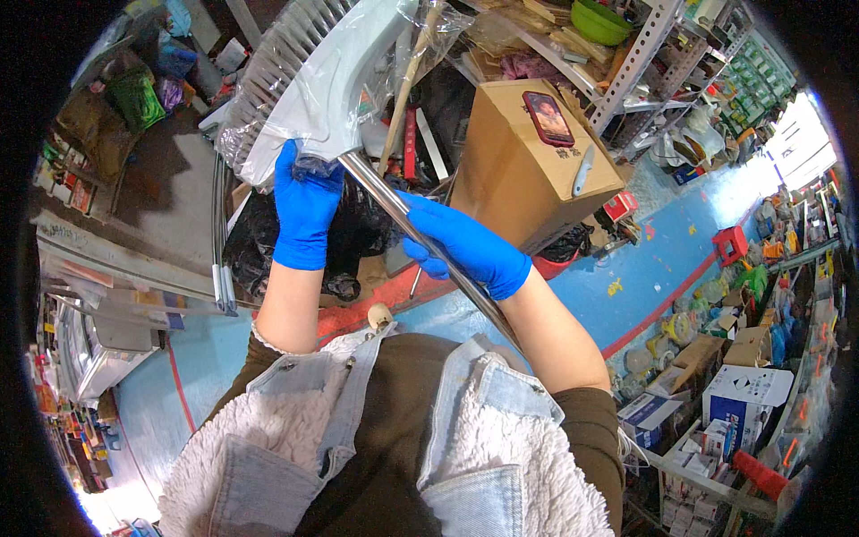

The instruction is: The person assembles a broom by inserting metal rods into the broom head and securing them with a plastic connector. They handle the broom head, rods, and connector, then place the assembled broom into a black plastic bag.

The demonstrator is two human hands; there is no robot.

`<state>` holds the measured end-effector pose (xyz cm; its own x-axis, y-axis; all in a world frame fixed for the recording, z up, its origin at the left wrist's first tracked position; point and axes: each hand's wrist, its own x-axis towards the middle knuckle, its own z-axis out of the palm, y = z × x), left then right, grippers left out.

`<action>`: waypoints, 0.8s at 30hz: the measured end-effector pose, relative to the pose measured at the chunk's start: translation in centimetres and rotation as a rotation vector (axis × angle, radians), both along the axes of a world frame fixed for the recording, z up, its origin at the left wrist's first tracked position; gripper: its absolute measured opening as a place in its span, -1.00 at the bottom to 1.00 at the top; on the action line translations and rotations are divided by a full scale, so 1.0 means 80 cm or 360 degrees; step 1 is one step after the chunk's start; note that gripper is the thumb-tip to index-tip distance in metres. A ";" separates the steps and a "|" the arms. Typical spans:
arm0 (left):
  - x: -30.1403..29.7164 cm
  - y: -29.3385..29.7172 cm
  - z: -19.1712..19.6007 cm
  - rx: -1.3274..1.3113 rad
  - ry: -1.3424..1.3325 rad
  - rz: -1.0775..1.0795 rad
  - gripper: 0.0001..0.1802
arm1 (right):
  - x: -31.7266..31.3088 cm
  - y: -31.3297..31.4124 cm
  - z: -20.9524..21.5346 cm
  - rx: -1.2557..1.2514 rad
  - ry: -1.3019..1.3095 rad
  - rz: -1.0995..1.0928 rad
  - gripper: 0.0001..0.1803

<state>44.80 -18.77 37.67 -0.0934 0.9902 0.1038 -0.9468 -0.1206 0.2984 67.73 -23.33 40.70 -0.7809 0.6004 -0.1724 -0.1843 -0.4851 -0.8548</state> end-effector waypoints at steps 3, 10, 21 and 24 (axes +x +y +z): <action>-0.001 -0.001 0.000 -0.0003 0.0039 0.0033 -0.62 | -0.008 -0.010 -0.002 0.0116 -0.0070 -0.0125 -0.45; -0.003 -0.002 -0.009 -0.0024 0.0356 0.0372 -0.62 | -0.021 -0.015 -0.026 0.0557 -0.0318 -0.0363 -0.42; -0.005 -0.010 -0.016 -0.0144 0.0024 0.0140 -0.47 | -0.016 -0.011 -0.016 -0.0371 0.0164 0.0106 -0.54; -0.002 -0.008 -0.021 -0.0100 -0.0008 0.0121 -0.40 | -0.023 -0.011 -0.017 -0.0339 0.0170 0.0063 -0.57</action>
